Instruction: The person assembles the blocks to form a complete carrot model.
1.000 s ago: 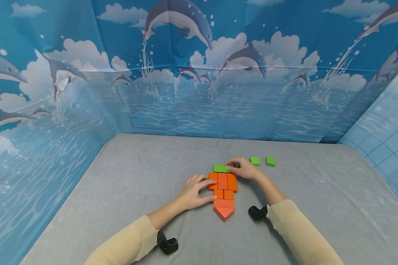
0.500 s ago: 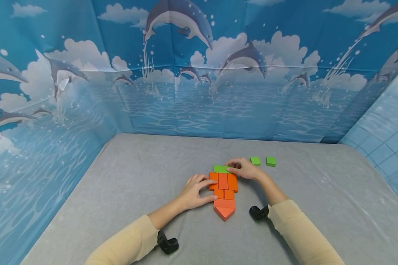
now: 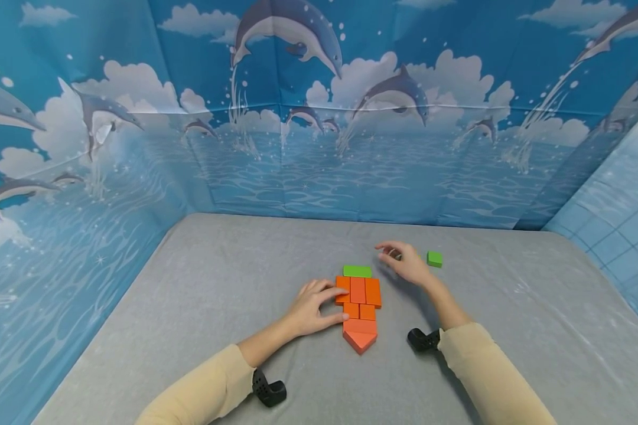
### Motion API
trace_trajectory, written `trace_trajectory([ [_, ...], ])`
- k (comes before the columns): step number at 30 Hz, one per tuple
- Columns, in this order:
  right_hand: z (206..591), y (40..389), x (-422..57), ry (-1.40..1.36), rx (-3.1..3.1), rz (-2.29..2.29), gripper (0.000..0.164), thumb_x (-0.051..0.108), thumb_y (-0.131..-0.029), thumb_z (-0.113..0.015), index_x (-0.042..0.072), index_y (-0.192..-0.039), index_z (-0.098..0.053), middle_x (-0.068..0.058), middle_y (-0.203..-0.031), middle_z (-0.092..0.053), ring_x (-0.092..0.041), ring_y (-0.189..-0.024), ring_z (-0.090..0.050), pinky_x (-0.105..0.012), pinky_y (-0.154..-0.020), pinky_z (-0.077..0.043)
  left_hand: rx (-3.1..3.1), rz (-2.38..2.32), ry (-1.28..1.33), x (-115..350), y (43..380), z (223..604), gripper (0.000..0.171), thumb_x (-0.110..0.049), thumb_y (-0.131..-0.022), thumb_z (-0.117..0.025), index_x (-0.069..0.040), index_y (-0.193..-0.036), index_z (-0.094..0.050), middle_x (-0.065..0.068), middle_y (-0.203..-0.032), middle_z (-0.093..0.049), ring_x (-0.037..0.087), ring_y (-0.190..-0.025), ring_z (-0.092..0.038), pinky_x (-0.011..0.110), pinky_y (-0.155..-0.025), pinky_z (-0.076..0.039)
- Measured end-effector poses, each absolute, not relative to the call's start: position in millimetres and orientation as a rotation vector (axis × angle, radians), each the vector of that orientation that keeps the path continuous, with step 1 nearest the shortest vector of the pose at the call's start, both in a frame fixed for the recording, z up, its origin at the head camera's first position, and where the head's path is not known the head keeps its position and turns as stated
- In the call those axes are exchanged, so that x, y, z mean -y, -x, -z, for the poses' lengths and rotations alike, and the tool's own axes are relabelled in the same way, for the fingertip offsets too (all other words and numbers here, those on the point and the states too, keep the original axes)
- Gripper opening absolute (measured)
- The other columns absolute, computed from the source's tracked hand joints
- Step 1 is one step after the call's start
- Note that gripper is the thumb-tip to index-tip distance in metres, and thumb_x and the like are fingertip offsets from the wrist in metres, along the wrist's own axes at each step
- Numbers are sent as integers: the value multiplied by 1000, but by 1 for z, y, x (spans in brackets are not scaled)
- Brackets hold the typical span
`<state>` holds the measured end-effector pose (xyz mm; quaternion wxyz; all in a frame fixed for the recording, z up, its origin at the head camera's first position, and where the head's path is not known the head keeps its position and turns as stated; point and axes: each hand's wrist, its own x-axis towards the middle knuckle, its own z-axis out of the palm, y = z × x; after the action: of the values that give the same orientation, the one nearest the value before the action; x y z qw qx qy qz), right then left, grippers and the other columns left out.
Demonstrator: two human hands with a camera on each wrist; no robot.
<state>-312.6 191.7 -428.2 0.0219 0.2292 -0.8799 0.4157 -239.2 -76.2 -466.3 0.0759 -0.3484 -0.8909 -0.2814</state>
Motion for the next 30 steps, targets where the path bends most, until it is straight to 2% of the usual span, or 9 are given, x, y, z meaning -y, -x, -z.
trace_trajectory([
  [3, 429, 315, -216, -591, 2612, -1198, 25, 8, -91, -55, -3, -113, -61, -17, -94, -57, -26, -80, -53, -34, -66, -44, 2661, 846, 1048, 76, 239, 467, 48, -45, -81, -63, -21, -122, -58, 1, -114, -52, 15, -104, -44, 39, -94, -33],
  [7, 433, 313, -252, -447, 2574, -1117, 24, 6, -90, -56, -5, -112, -60, -20, -95, -54, -29, -80, -52, -36, -67, -42, 2665, 846, 1045, 76, 240, 467, 48, -45, -81, -64, -21, -122, -58, 1, -114, -52, 15, -104, -44, 39, -95, -32],
  [14, 443, 302, -296, -341, 2663, -1113, 31, 11, -90, -58, -7, -115, -57, -15, -88, -48, -14, -70, -44, -27, -60, -38, 2668, 839, 1041, 76, 241, 469, 49, -46, -81, -64, -21, -122, -58, 0, -114, -52, 14, -103, -44, 38, -94, -33],
  [18, 447, 301, -306, -379, 2723, -1098, 35, 14, -89, -61, -7, -116, -56, -14, -86, -50, -11, -66, -42, -25, -57, -36, 2669, 838, 1041, 76, 240, 468, 49, -46, -81, -64, -22, -123, -58, 0, -113, -52, 14, -103, -43, 38, -94, -33],
  [26, 450, 305, -307, -342, 2801, -1058, 36, 16, -89, -61, -6, -117, -55, -13, -87, -52, -14, -68, -43, -28, -59, -36, 2675, 841, 1045, 76, 240, 467, 48, -45, -81, -64, -22, -123, -58, 0, -113, -52, 15, -103, -43, 38, -94, -33],
  [30, 449, 305, -305, -331, 2785, -1070, 38, 18, -90, -59, -6, -119, -53, -14, -90, -54, -17, -73, -47, -28, -61, -39, 2680, 845, 1044, 76, 240, 468, 49, -45, -81, -64, -21, -123, -58, 0, -115, -52, 14, -103, -43, 37, -93, -34],
])
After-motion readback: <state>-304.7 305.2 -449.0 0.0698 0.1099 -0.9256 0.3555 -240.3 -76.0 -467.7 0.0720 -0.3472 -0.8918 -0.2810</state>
